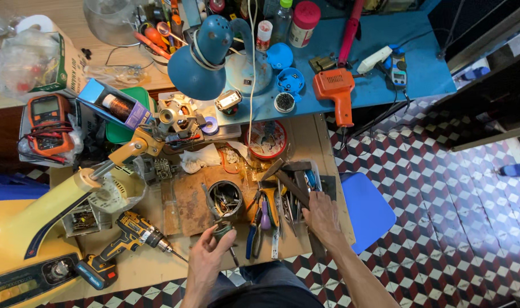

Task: The person cleans a small cylindrical electrical component with a cloth, then uses a screwdriver to adjust internal parts. They measure the component with a ruler and continue to manipulate it with both hands, occasionally picking up and setting down tools on the workbench.

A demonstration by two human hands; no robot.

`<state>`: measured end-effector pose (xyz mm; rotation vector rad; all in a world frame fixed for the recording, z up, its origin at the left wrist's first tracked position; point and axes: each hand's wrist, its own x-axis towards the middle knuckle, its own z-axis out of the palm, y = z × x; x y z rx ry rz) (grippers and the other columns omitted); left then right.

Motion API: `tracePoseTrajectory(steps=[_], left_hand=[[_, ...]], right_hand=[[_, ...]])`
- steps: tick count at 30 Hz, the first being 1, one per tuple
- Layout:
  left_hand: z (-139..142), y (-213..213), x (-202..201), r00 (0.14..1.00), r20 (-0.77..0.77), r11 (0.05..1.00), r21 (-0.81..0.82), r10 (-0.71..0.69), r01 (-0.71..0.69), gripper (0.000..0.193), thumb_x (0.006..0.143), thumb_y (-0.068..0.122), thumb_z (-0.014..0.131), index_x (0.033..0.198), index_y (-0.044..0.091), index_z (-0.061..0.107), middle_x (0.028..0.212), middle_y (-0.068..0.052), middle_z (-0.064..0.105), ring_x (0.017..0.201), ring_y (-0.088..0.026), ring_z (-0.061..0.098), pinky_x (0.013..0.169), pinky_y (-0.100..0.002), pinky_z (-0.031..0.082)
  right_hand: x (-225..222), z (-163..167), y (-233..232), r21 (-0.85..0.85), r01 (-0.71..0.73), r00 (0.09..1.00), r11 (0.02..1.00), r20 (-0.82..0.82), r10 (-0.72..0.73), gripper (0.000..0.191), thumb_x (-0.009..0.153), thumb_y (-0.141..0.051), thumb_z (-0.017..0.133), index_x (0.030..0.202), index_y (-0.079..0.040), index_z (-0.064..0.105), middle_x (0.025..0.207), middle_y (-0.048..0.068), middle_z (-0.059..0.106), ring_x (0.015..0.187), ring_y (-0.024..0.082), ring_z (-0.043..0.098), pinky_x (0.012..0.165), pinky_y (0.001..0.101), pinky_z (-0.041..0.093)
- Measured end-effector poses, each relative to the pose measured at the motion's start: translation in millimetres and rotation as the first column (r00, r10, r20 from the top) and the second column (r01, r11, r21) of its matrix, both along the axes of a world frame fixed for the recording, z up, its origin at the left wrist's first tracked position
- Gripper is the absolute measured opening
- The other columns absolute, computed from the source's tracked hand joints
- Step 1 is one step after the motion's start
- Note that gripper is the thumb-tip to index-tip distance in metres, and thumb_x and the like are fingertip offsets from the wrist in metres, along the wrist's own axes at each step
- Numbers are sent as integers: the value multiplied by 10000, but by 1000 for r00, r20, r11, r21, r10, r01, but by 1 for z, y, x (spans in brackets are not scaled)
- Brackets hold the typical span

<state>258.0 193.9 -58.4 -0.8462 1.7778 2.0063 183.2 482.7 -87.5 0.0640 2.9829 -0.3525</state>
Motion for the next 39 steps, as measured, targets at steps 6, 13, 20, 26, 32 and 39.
tracePoseTrajectory(steps=[6,13,20,26,32,39], left_hand=[[-14,-19,7,981,21,972,132,191,-192,563,828,246,760,1290,-27,590,1131,-136,776,1000,-196,727,942,-330,540],[-15,-21,2,968,121,971,64,220,-229,559,833,250,762,1284,-40,602,1109,-146,776,999,-213,738,943,-352,553],[-25,-22,13,947,92,951,1,308,-309,569,828,233,767,1297,-30,583,1082,-128,776,972,-168,711,891,-281,523],[-34,-41,24,934,114,941,-67,338,-332,574,831,225,772,1297,-50,581,1069,-108,766,962,-138,690,868,-250,516],[-36,-59,20,936,155,946,-124,316,-299,590,840,271,764,1313,-28,577,1010,-127,777,931,-152,709,837,-251,516],[-46,-78,5,969,84,971,-89,230,-223,622,819,281,786,1283,-76,575,1033,-159,791,944,-169,740,848,-257,548]], right_hand=[[-12,3,4,-212,68,994,975,103,-47,397,861,-266,707,1163,-18,636,1157,167,662,996,361,677,842,494,531],[-19,33,9,-527,380,919,760,118,-377,483,902,-352,665,1220,12,646,1066,222,728,977,341,720,811,434,564],[-129,-2,28,-313,322,942,894,8,-336,458,901,-313,705,1174,55,702,1045,313,718,990,454,701,892,496,537],[-137,-21,15,-207,120,970,971,-185,-160,537,918,-278,709,1319,69,626,1246,322,638,1177,478,589,1010,528,465],[-72,14,-85,-490,-81,996,868,-69,54,739,800,-460,755,1351,-23,529,1352,170,566,1272,320,562,1088,468,482],[-40,-17,-206,-331,-212,977,920,-49,207,1220,611,-459,905,1552,-32,256,1549,273,308,1343,473,434,1013,564,453]])
